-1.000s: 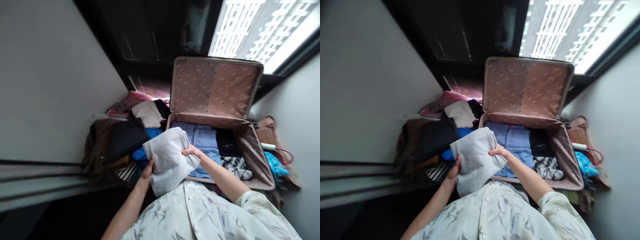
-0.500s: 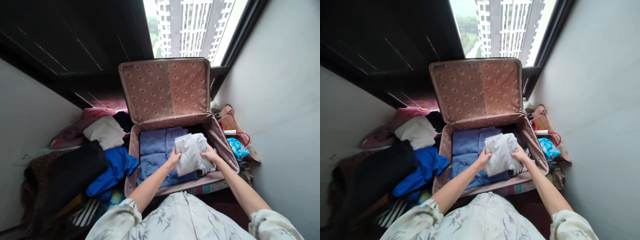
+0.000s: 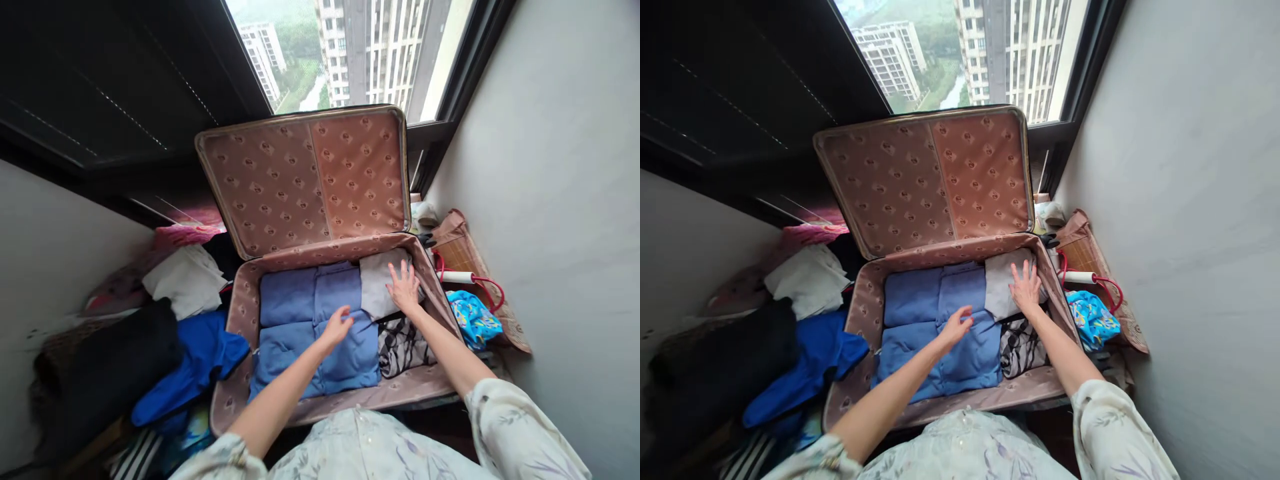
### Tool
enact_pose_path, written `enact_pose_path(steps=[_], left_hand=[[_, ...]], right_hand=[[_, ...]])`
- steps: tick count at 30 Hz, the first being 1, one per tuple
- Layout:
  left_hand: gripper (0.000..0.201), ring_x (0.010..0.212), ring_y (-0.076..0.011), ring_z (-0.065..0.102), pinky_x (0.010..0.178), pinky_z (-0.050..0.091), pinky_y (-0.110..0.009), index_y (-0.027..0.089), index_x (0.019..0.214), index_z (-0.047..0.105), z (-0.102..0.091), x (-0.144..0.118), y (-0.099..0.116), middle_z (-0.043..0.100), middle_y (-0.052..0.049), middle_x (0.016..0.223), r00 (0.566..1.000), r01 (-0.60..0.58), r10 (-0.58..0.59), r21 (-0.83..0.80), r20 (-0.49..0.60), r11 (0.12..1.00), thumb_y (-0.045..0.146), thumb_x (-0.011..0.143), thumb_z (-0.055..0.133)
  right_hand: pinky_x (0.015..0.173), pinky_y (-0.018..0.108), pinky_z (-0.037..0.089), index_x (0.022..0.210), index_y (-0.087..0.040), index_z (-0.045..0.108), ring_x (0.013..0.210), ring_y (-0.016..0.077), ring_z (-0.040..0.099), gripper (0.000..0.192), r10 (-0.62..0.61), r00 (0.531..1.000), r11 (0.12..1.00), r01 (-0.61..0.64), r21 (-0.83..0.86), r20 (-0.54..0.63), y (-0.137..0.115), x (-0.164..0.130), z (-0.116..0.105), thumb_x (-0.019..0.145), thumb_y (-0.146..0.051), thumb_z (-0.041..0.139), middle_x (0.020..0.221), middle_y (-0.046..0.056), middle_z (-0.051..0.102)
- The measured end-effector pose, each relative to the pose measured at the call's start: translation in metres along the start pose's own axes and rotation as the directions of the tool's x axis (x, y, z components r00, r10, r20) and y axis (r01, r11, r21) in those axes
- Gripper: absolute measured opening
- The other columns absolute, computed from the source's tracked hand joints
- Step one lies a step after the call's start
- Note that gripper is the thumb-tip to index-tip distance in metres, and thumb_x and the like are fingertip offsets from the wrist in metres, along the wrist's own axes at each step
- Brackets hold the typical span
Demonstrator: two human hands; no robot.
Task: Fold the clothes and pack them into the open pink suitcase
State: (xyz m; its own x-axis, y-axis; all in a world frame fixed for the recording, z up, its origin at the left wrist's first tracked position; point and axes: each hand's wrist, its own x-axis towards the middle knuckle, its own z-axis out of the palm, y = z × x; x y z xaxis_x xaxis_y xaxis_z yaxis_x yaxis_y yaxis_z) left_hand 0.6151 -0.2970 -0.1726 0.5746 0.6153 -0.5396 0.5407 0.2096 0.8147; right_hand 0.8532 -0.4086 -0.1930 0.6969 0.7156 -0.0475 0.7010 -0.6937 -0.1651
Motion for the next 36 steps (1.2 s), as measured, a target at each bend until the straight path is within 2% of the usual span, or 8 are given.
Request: enact_pose_path(steps=[7, 12, 16, 20, 23, 25, 31, 36], left_hand=[[0.046, 0.094, -0.0232, 0.072, 0.080, 0.055, -0.034, 0.018, 0.119, 0.070, -0.066, -0.113, -0.072, 0.075, -0.011, 0.112, 0.970, 0.244, -0.244, 0.010, 0.014, 0.970, 0.043, 0.080, 0.064], [0.046, 0.091, -0.0225, 0.073, 0.077, 0.054, -0.032, 0.017, 0.116, 0.072, -0.083, -0.157, -0.065, 0.076, -0.011, 0.109, 0.949, 0.284, -0.293, -0.092, -0.115, 0.954, 0.044, 0.079, 0.064], [0.041, 0.085, -0.0220, 0.073, 0.072, 0.055, -0.031, 0.015, 0.110, 0.074, -0.128, -0.170, -0.055, 0.076, -0.011, 0.102, 0.933, 0.102, -0.149, -0.158, -0.327, 0.982, 0.041, 0.079, 0.067], [0.035, 0.086, -0.0217, 0.073, 0.076, 0.058, -0.033, 0.016, 0.111, 0.072, -0.218, -0.196, -0.064, 0.075, -0.012, 0.104, 0.728, -0.055, -0.012, -0.076, -0.686, 0.996, 0.037, 0.085, 0.060], [0.035, 0.104, -0.0258, 0.069, 0.094, 0.057, -0.042, 0.019, 0.117, 0.071, -0.289, -0.222, -0.080, 0.071, -0.013, 0.116, 0.510, 0.087, 0.140, 0.212, -0.849, 0.973, 0.027, 0.086, 0.057], [0.043, 0.125, -0.0303, 0.059, 0.110, 0.047, -0.047, 0.018, 0.128, 0.067, -0.329, -0.234, -0.091, 0.063, -0.016, 0.132, 0.463, 0.234, 0.274, 0.414, -0.843, 0.880, 0.020, 0.087, 0.056], [0.067, 0.152, -0.0368, 0.029, 0.121, 0.028, -0.055, 0.018, 0.151, 0.051, -0.404, -0.226, -0.110, 0.041, -0.015, 0.161, 0.664, 0.285, 0.421, 0.729, -0.619, 0.622, 0.007, 0.085, 0.051], [0.076, 0.150, -0.0342, 0.035, 0.120, 0.028, -0.053, 0.019, 0.152, 0.050, -0.437, -0.203, -0.106, 0.044, -0.014, 0.160, 0.774, 0.214, 0.408, 0.806, -0.485, 0.551, -0.001, 0.079, 0.048]], right_hand=[[0.107, 0.078, 0.021, 0.165, -0.043, 0.009, 0.152, 0.0520, 0.007, 0.081, 0.128, 0.959, 0.991, -0.130, -0.007, 0.252, -0.008, 0.048, 0.054, 0.095, -0.071, 0.039, 0.174, 0.012, -0.004], [0.107, 0.080, 0.016, 0.166, -0.037, 0.008, 0.152, 0.0528, 0.012, 0.083, 0.158, 0.942, 0.983, -0.178, 0.039, 0.296, 0.000, 0.050, 0.069, 0.094, -0.076, 0.023, 0.173, 0.016, -0.004], [0.102, 0.081, 0.020, 0.164, -0.038, 0.025, 0.149, 0.0573, 0.019, 0.085, 0.161, 0.924, 0.976, -0.200, 0.081, 0.346, 0.015, 0.060, 0.067, 0.090, -0.081, 0.023, 0.171, 0.022, 0.005], [0.099, 0.080, 0.026, 0.150, -0.026, 0.053, 0.141, 0.0604, 0.032, 0.076, 0.065, 0.960, 0.995, -0.083, 0.057, 0.271, 0.012, 0.059, 0.055, 0.090, -0.070, 0.037, 0.153, 0.032, 0.038], [0.098, 0.076, 0.033, 0.147, -0.020, 0.055, 0.137, 0.0554, 0.040, 0.069, -0.050, 0.997, 0.997, 0.045, 0.064, 0.067, -0.008, 0.026, 0.040, 0.090, -0.057, 0.042, 0.144, 0.030, 0.048], [0.096, 0.072, 0.040, 0.148, -0.019, 0.052, 0.133, 0.0528, 0.047, 0.069, -0.092, 0.994, 0.992, 0.086, 0.096, 0.056, -0.030, -0.005, 0.031, 0.090, -0.055, 0.040, 0.143, 0.028, 0.050], [0.098, 0.052, 0.052, 0.133, -0.011, 0.060, 0.118, 0.0388, 0.064, 0.067, -0.298, 0.945, 0.909, 0.237, 0.343, 0.137, -0.108, -0.089, 0.020, 0.082, -0.051, 0.044, 0.129, 0.025, 0.062], [0.087, 0.046, 0.057, 0.115, -0.018, 0.067, 0.087, 0.0294, 0.072, 0.054, -0.377, 0.916, 0.815, 0.260, 0.518, 0.134, -0.162, -0.129, 0.001, 0.076, -0.051, 0.052, 0.113, 0.017, 0.069]])
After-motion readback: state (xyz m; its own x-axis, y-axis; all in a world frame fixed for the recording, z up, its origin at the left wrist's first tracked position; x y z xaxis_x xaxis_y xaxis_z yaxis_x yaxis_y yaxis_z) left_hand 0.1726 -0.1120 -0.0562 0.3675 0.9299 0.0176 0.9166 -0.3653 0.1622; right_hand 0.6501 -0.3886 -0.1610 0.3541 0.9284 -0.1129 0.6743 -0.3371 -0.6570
